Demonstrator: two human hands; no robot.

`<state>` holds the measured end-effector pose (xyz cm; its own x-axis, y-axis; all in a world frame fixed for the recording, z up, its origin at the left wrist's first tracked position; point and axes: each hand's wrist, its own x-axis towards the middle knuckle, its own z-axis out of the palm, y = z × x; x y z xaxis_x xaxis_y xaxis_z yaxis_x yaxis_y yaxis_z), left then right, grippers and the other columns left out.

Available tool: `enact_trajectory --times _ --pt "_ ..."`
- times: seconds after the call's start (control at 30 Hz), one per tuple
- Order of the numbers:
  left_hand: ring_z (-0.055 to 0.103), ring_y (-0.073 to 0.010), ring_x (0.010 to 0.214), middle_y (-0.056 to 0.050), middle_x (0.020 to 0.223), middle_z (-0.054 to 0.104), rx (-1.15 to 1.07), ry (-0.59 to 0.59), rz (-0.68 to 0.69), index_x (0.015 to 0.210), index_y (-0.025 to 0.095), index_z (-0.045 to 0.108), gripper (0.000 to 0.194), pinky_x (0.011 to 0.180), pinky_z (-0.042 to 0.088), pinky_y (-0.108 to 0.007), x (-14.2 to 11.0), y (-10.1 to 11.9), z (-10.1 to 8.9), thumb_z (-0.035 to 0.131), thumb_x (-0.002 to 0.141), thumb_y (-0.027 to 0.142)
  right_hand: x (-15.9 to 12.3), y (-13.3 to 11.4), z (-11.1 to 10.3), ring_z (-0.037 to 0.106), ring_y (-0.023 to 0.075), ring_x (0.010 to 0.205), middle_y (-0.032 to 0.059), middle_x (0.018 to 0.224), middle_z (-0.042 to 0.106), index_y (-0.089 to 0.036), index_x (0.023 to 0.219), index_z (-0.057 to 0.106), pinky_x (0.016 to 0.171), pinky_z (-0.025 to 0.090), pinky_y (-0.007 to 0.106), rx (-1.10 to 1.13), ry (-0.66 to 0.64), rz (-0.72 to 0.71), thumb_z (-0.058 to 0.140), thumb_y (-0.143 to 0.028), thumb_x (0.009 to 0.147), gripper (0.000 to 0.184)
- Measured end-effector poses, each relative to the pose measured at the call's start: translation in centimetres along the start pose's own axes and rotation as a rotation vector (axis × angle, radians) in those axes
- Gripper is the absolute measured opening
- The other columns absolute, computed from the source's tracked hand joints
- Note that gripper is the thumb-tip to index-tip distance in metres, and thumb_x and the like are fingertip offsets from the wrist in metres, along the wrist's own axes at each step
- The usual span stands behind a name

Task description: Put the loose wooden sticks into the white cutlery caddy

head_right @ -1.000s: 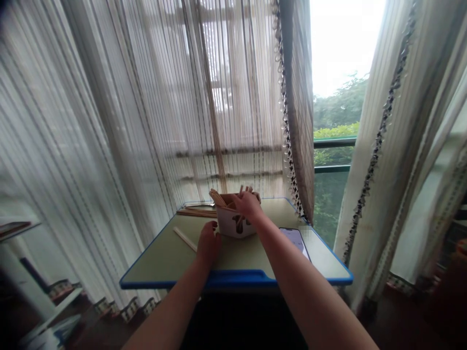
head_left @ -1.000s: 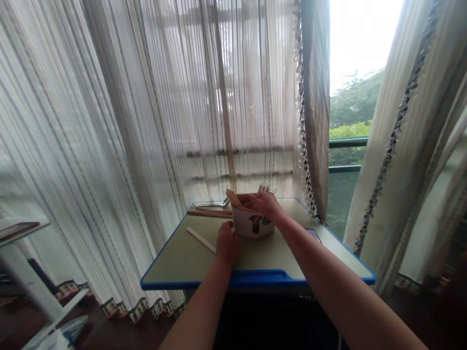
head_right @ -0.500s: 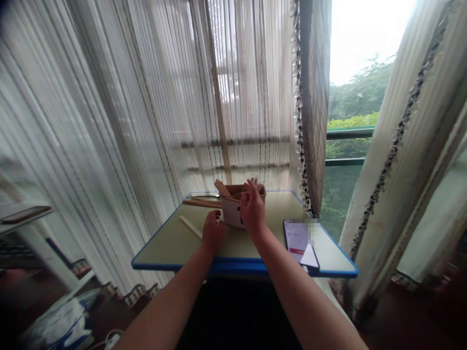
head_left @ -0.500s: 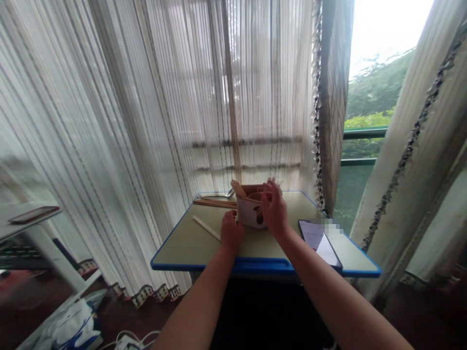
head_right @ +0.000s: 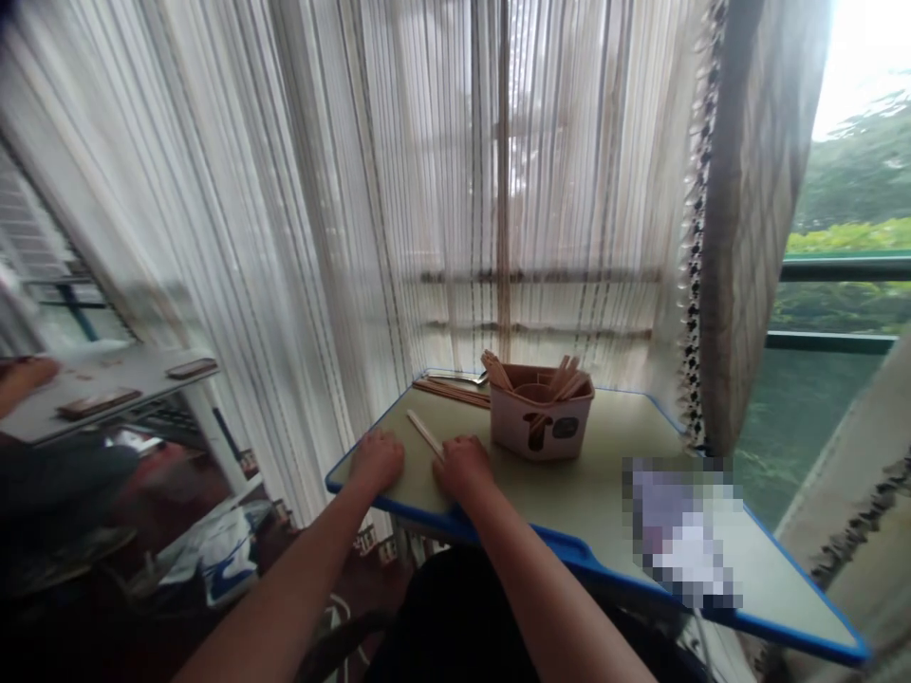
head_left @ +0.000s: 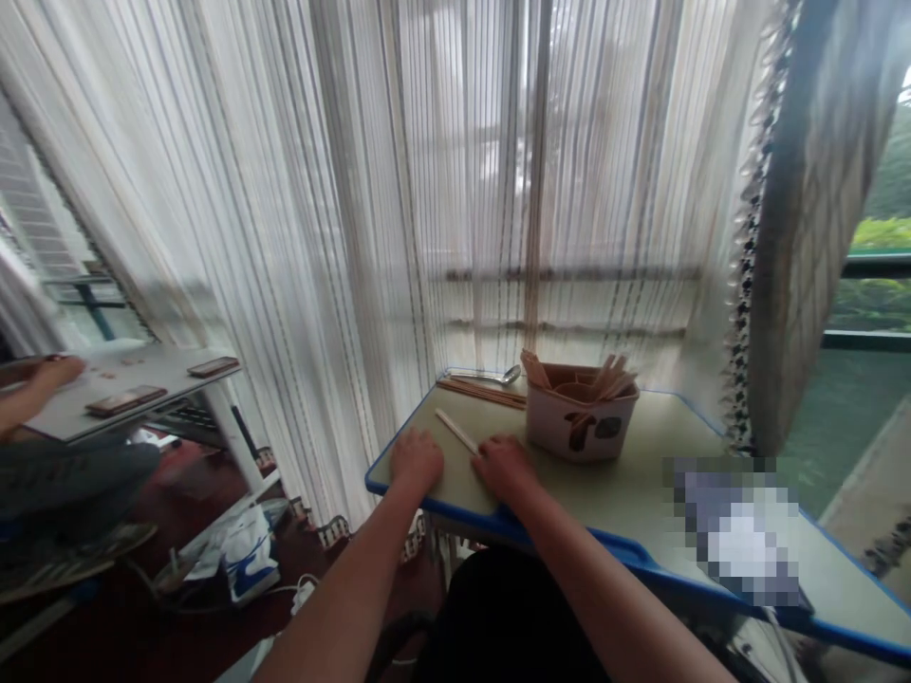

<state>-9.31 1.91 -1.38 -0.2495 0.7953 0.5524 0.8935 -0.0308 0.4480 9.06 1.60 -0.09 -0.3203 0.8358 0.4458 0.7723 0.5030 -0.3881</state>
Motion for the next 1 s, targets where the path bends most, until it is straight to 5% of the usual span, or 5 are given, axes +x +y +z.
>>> enact_trajectory --times 0.13,0.37,0.57,0.8,1.0 --pt "0.048 -0.0362 0.114 -0.024 0.116 0.057 0.260 -0.096 0.024 0.100 0.012 0.062 0.031 0.095 0.033 -0.052 -0.7 -0.4 0.8 0.045 0.079 0.027 0.2 0.7 0.4 0.056 0.0239 0.090 0.0132 0.090 0.065 -0.017 0.081 0.067 0.077 0.037 0.031 -0.077 -0.045 0.035 0.048 -0.024 0.082 0.020" --pt "0.048 -0.0338 0.116 -0.023 0.119 0.056 0.251 -0.120 -0.032 0.120 0.008 0.051 0.046 0.096 0.034 -0.044 -0.5 -0.5 0.2 0.047 0.080 0.030 -0.1 2.3 -0.3 0.057 0.0184 0.074 0.0121 0.081 0.065 -0.016 0.088 0.059 0.068 0.036 0.027 0.030 -0.030 0.154 0.041 -0.022 0.086 0.019" --pt "0.056 -0.0251 0.105 -0.014 0.105 0.065 0.166 -0.205 -0.022 0.102 0.016 0.060 0.030 0.094 0.036 -0.039 -0.5 -0.1 -1.1 0.035 0.087 0.022 -0.7 1.9 -1.3 0.056 0.0169 0.078 0.0084 0.083 0.063 -0.016 0.089 0.057 0.071 0.037 0.025 0.085 -0.009 0.151 0.046 -0.023 0.080 0.016" --pt "0.062 -0.0190 0.087 -0.008 0.089 0.068 -0.337 -0.125 -0.140 0.110 0.014 0.057 0.036 0.081 0.045 -0.030 0.2 -1.4 -1.9 0.047 0.076 0.009 -0.3 2.6 -1.4 0.058 0.0182 0.079 0.0082 0.081 0.065 -0.015 0.094 0.060 0.075 0.039 0.027 0.120 -0.020 0.212 0.045 -0.026 0.082 0.022" --pt "0.063 -0.0158 0.081 -0.006 0.088 0.068 -0.814 -0.188 -0.195 0.102 0.013 0.060 0.035 0.075 0.047 -0.028 0.2 -3.5 -1.4 0.054 0.068 0.008 -0.2 3.1 -0.8 0.059 0.0182 0.081 0.0095 0.086 0.066 -0.013 0.096 0.059 0.078 0.040 0.028 0.132 0.023 0.185 0.046 -0.025 0.082 0.023"
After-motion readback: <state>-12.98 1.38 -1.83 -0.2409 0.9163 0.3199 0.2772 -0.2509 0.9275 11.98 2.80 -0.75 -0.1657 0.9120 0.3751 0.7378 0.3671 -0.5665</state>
